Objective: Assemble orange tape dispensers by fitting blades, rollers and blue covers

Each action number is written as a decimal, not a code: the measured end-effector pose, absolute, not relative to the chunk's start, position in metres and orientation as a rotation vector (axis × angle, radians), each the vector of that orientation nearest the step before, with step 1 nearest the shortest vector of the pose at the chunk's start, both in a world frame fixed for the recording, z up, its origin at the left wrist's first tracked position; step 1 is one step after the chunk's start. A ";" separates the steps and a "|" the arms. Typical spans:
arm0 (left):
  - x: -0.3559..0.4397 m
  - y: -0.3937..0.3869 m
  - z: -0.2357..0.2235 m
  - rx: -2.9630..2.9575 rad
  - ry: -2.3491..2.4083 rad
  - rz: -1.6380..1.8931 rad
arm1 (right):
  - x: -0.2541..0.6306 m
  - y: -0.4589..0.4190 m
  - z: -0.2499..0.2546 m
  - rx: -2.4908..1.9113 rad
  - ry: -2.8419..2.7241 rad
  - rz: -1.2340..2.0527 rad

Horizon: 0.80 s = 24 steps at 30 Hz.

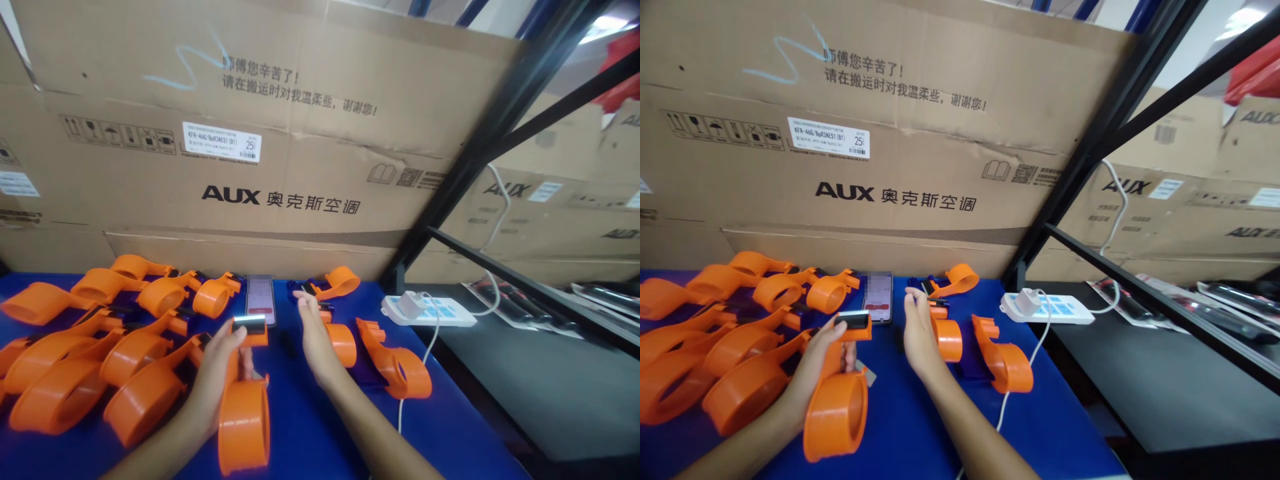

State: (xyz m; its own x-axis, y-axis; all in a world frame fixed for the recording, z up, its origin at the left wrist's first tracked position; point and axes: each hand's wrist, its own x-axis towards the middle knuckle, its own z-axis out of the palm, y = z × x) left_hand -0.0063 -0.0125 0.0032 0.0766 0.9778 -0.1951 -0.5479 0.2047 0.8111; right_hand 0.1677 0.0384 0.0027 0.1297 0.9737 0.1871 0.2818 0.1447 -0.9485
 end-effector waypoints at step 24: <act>-0.004 -0.014 0.000 0.681 0.871 1.276 | 0.161 0.051 -0.021 -1.659 -1.692 0.715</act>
